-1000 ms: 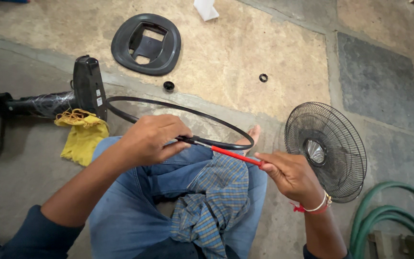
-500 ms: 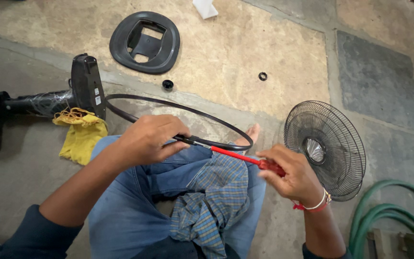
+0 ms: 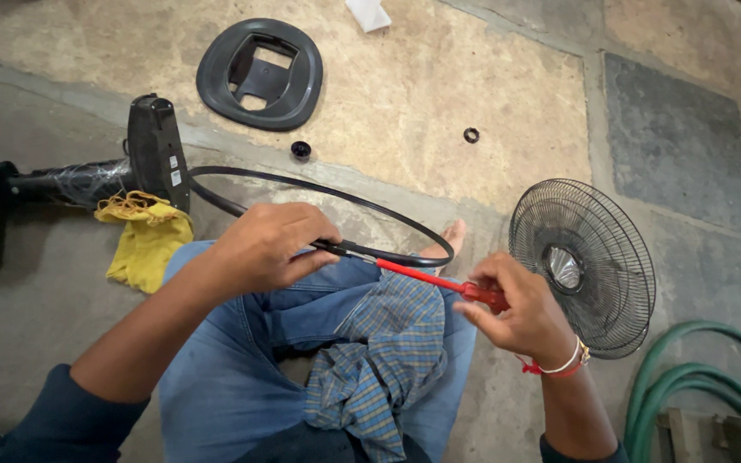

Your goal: The person uses a red tool to scrape a black circular frame, then wipes the frame with a blue checkered cloth. They proceed to wipe a small black cap and a larger black plastic fan cover with the same cloth.

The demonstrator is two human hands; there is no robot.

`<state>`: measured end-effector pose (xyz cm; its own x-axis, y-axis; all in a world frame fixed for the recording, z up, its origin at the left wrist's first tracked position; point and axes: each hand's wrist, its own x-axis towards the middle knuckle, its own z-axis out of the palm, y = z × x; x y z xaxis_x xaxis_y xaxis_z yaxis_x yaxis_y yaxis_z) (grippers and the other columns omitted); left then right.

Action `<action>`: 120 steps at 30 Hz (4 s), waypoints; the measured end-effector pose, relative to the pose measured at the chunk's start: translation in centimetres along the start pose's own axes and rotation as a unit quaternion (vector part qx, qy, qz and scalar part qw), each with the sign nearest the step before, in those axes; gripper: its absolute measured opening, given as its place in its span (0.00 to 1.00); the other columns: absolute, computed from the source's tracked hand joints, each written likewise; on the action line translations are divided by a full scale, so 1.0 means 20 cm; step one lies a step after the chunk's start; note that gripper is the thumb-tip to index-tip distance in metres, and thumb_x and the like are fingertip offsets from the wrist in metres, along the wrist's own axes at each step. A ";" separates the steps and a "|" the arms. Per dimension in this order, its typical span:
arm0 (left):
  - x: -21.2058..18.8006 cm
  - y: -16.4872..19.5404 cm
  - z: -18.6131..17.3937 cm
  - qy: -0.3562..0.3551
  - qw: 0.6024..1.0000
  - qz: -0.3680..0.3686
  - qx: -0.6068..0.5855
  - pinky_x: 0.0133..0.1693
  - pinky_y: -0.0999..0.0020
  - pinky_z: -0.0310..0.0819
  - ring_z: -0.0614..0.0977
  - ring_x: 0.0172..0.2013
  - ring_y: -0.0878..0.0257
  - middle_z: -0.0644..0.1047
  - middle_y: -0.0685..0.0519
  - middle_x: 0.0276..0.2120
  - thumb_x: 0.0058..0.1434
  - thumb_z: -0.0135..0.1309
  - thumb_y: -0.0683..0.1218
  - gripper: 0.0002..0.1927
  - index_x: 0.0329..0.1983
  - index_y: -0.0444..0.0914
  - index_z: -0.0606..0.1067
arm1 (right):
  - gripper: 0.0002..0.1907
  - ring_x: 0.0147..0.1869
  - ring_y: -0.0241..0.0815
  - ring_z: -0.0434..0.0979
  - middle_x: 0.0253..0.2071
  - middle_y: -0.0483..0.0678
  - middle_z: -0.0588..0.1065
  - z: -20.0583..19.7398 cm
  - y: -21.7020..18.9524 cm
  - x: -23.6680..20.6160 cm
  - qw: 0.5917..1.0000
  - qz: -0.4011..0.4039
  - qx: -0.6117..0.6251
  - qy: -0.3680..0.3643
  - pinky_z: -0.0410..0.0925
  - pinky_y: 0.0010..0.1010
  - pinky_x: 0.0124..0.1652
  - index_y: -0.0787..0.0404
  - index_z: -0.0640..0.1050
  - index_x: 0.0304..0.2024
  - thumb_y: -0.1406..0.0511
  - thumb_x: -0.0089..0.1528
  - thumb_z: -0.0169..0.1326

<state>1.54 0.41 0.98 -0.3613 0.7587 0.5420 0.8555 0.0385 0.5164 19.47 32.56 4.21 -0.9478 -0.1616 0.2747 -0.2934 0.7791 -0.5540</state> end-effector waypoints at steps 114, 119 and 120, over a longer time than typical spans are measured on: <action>-0.23 -0.82 0.42 0.002 0.902 -0.424 -0.084 0.47 0.60 0.75 0.82 0.45 0.52 0.80 0.40 0.49 0.63 0.62 0.52 0.27 0.59 0.30 0.76 | 0.36 0.31 0.47 0.81 0.34 0.55 0.78 0.11 0.88 -0.70 0.576 0.589 0.270 0.499 0.72 0.35 0.28 0.73 0.67 0.51 0.45 0.66 0.56; -0.24 -0.84 0.52 0.014 0.941 -0.338 -0.026 0.47 0.57 0.75 0.81 0.46 0.48 0.79 0.39 0.49 0.61 0.64 0.52 0.25 0.55 0.32 0.78 | 0.28 0.44 0.45 0.76 0.43 0.54 0.75 0.34 0.71 -0.83 0.730 0.478 -0.175 0.456 0.71 0.35 0.44 0.71 0.73 0.56 0.57 0.65 0.66; -0.24 -0.84 0.54 0.020 0.945 -0.326 -0.012 0.47 0.57 0.75 0.81 0.46 0.48 0.79 0.39 0.49 0.60 0.65 0.52 0.25 0.54 0.32 0.78 | 0.25 0.45 0.43 0.77 0.44 0.51 0.76 0.42 0.65 -0.81 0.764 0.461 -0.125 0.433 0.71 0.33 0.46 0.69 0.75 0.55 0.58 0.65 0.65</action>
<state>-7.14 3.06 -17.44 -0.8227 0.5538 0.1285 0.4386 0.4744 0.7632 29.92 40.26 -13.95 -0.2674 0.9029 0.3364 0.5851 0.4296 -0.6879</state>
